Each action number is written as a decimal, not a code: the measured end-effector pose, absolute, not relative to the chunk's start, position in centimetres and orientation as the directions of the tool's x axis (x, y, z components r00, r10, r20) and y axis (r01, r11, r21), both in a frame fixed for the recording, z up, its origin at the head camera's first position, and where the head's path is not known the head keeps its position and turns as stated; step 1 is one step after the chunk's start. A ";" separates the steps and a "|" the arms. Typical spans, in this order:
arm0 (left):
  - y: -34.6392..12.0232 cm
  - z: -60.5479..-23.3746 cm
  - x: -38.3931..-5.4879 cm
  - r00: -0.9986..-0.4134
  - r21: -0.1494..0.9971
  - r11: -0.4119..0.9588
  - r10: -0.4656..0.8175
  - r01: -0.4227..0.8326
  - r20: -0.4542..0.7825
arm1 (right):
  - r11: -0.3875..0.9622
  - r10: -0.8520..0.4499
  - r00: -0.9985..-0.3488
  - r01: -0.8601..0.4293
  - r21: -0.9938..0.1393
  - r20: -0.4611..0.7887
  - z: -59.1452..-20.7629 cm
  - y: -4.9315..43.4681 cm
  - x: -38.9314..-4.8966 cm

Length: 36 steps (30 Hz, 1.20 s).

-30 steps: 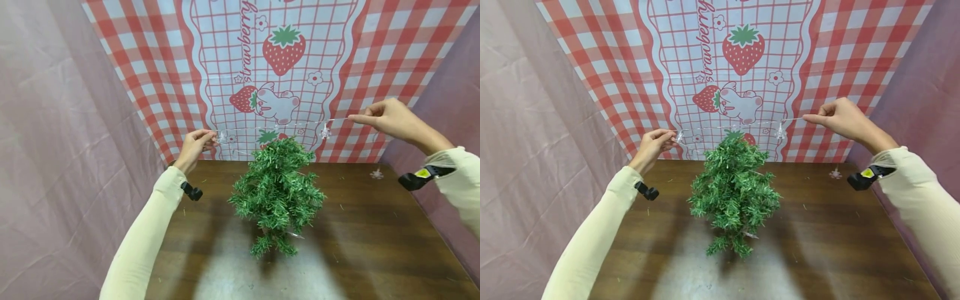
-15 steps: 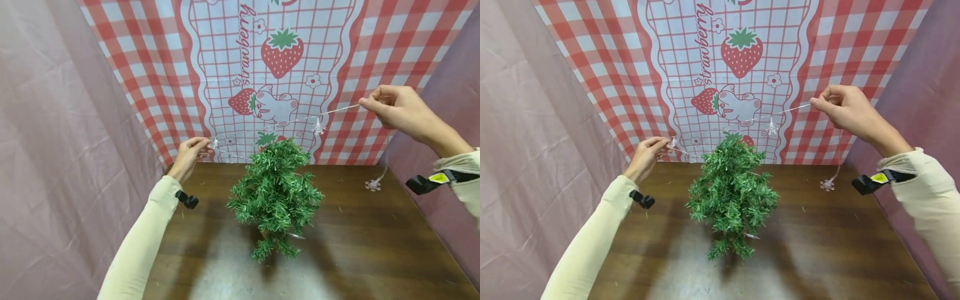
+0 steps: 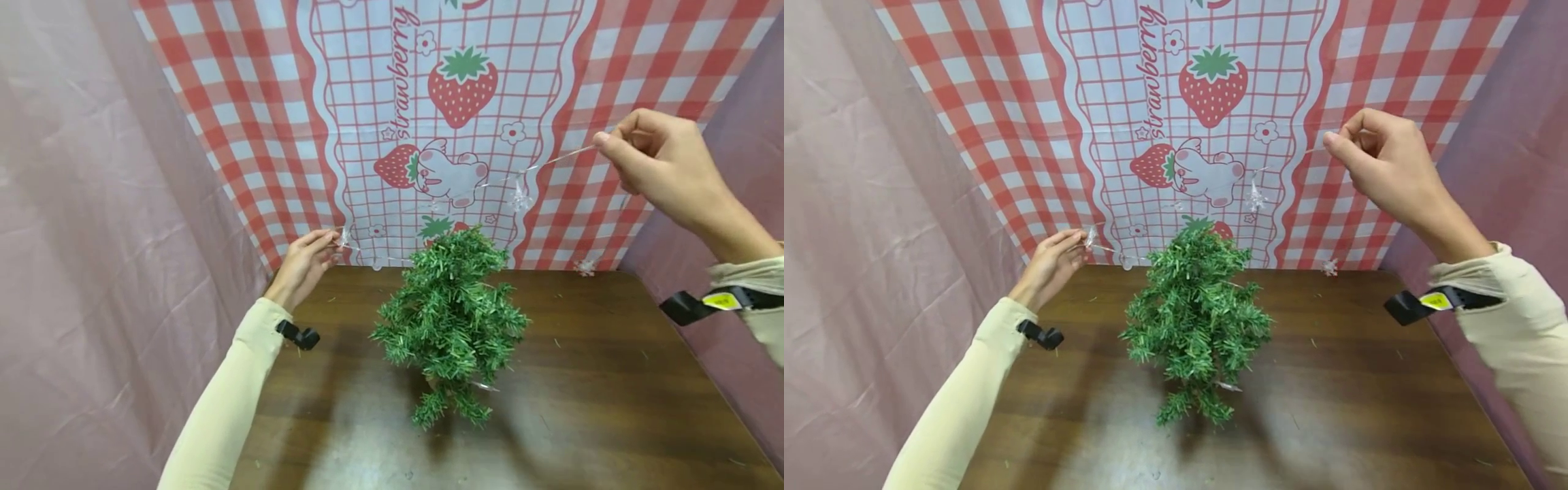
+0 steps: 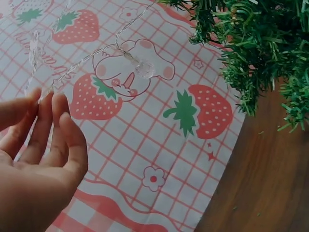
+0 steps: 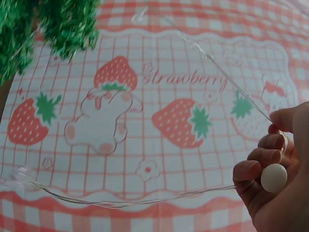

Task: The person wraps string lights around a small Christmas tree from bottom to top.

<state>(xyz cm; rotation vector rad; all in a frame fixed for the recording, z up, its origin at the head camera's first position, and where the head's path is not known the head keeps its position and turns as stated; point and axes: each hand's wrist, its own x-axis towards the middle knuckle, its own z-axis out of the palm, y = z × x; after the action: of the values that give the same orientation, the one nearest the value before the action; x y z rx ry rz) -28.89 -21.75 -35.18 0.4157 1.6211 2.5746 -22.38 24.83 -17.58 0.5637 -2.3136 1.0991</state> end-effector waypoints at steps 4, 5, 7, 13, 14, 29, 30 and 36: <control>-22.1 -35.5 -28.7 -0.949 0.878 -0.475 0.249 0.054 0.193 | 0.542 -0.120 -0.735 -0.611 -0.577 0.667 -16.8 23.5 -21.7; -22.2 -35.5 -28.6 -0.947 0.875 -0.482 0.257 0.048 0.193 | 0.540 -0.117 -0.720 -0.624 -0.565 0.684 -16.6 23.2 -21.5; -22.3 -35.6 -28.6 -0.943 0.868 -0.496 0.269 0.038 0.195 | 0.530 -0.113 -0.692 -0.648 -0.546 0.713 -16.2 22.8 -21.1; -22.8 -35.7 -28.4 -0.928 0.865 -0.502 0.317 0.010 0.195 | 0.541 -0.129 -0.614 -0.702 -0.464 0.779 -15.3 21.6 -19.5; -22.9 -35.7 -28.3 -0.926 0.866 -0.500 0.324 0.006 0.194 | 0.550 -0.132 -0.599 -0.707 -0.444 0.790 -15.1 21.4 -19.2; -23.9 -36.3 -27.4 -0.836 0.894 -0.444 0.512 -0.063 0.196 | 0.454 -0.125 -0.497 -0.798 -0.396 0.859 -14.2 19.1 -17.2; -23.8 -36.3 -27.3 -0.835 0.899 -0.434 0.516 -0.060 0.193 | 0.430 -0.124 -0.493 -0.809 -0.401 0.861 -14.2 19.0 -17.1; -23.5 -36.2 -26.9 -0.854 0.929 -0.368 0.497 -0.046 0.155 | 0.237 -0.148 -0.448 -0.881 -0.408 0.882 -14.0 17.7 -16.2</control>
<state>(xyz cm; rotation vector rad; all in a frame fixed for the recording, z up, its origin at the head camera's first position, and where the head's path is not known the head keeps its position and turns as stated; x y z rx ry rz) -26.94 -23.45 -36.18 0.5983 1.5222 2.2729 -16.23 17.74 -13.99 0.9517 -1.7770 1.2655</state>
